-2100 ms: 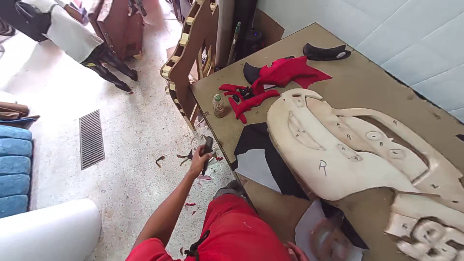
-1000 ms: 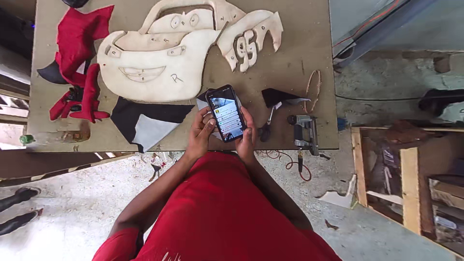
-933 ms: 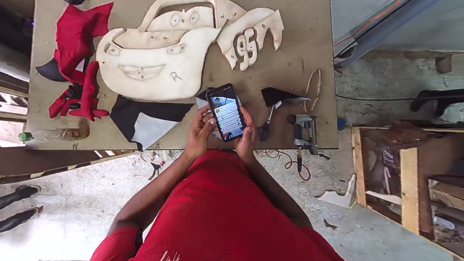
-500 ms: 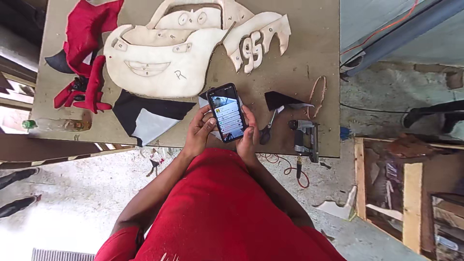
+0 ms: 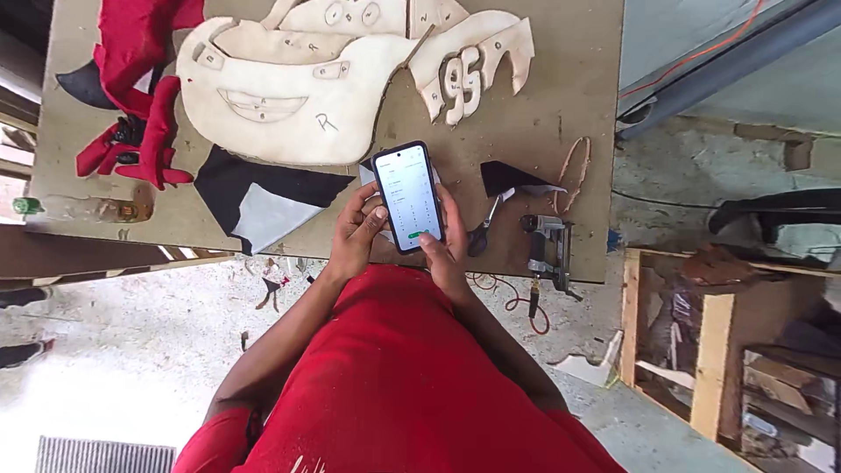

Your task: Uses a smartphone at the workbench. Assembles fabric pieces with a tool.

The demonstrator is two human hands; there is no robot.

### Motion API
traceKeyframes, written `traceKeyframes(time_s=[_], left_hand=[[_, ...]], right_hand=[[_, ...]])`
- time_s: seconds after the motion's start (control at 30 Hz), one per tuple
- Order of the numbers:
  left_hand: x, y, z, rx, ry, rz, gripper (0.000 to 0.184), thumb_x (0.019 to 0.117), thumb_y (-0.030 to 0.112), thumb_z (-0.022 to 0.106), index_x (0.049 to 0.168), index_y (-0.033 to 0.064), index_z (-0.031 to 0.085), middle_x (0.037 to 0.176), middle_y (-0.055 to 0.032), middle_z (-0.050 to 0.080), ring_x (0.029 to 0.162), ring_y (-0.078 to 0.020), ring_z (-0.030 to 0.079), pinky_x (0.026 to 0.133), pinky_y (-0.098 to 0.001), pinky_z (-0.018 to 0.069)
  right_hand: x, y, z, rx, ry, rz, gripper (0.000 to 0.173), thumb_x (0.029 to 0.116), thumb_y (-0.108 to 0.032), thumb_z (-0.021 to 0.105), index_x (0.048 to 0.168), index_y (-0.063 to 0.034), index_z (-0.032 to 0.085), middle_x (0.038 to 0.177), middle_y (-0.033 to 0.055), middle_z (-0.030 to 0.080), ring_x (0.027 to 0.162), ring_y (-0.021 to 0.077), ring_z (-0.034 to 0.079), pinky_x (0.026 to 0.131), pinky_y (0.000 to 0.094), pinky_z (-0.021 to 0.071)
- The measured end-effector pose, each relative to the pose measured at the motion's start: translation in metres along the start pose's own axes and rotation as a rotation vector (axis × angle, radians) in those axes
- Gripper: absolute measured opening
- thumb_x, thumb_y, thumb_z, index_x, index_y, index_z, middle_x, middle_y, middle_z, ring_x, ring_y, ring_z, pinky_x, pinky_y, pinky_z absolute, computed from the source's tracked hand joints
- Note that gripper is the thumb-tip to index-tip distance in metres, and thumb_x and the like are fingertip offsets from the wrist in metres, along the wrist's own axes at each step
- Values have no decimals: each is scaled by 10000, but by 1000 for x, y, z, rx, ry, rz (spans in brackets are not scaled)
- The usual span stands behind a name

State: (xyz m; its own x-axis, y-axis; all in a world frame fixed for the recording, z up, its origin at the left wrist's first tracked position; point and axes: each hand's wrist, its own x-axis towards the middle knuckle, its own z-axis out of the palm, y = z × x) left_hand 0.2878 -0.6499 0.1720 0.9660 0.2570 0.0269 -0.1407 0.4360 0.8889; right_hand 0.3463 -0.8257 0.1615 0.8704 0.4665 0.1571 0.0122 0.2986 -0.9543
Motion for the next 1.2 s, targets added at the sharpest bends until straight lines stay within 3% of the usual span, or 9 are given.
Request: traceKeyframes(time_s=[0.1, 0.2, 0.4, 0.5, 0.67, 0.8, 1.0, 1.2], left_hand=[[-2, 6, -11, 12, 14, 15, 373, 1073, 81, 454, 1443, 25, 450, 1225, -169, 684, 1029, -263, 713, 927, -462, 596], [-4, 10, -20, 20, 1, 31, 378, 1064, 73, 470, 1441, 39, 465, 1211, -171, 686, 1031, -266, 711, 939, -469, 592], [-10, 12, -31, 70, -22, 33, 395, 1064, 60, 466, 1456, 16, 452, 1193, -171, 697, 1053, -271, 706, 969, -477, 578], [-12, 14, -38, 65, -29, 32, 398, 1064, 65, 465, 1458, 16, 452, 1187, -170, 698, 1042, -265, 705, 960, -468, 579], [-14, 18, -49, 61, -27, 47, 403, 1067, 94, 447, 1462, 12, 458, 1211, -174, 688, 1085, -268, 690, 988, -478, 563], [-14, 23, -58, 82, -41, 90, 418, 1054, 159, 492, 1446, 14, 486, 1239, -159, 684, 1106, -251, 679, 979, -453, 561], [-13, 33, -76, 91, -50, 84, 432, 1024, 74, 489, 1447, -15, 477, 1223, -177, 689, 1097, -264, 689, 965, -459, 577], [-12, 40, -90, 90, -82, 87, 433, 1013, 68, 512, 1436, -17, 477, 1167, -169, 713, 1058, -256, 704, 944, -456, 585]], right_hand=[[-2, -9, 2, 49, -119, 122, 872, 905, -165, 719, 1568, 58, 199, 1379, 241, 548, 1061, 299, 683, 790, 427, 647], [-2, -13, 8, 1, -135, 181, 846, 867, -26, 695, 1562, 43, 217, 1340, 242, 572, 1002, 311, 700, 780, 439, 650], [-1, -4, 24, -51, -46, 166, 687, 909, -1, 635, 1506, 37, 296, 1224, 208, 641, 853, 267, 710, 645, 383, 637], [-4, 0, 31, -19, -46, 164, 655, 927, -18, 638, 1485, 46, 301, 1222, 216, 634, 880, 281, 713, 663, 395, 644], [-8, 5, 42, 72, -33, 161, 719, 926, -169, 726, 1497, -2, 322, 1283, 207, 611, 994, 286, 704, 725, 409, 649], [-11, 8, 53, 116, -36, 162, 731, 915, -147, 745, 1501, -34, 324, 1296, 211, 599, 999, 301, 698, 752, 433, 646], [-14, 6, 68, 126, -92, 203, 825, 877, -1, 728, 1549, -67, 252, 1326, 223, 601, 1038, 343, 705, 808, 479, 651], [-13, 11, 89, 90, -18, 221, 773, 887, 43, 684, 1536, -67, 279, 1258, 220, 644, 984, 342, 726, 783, 474, 658]])
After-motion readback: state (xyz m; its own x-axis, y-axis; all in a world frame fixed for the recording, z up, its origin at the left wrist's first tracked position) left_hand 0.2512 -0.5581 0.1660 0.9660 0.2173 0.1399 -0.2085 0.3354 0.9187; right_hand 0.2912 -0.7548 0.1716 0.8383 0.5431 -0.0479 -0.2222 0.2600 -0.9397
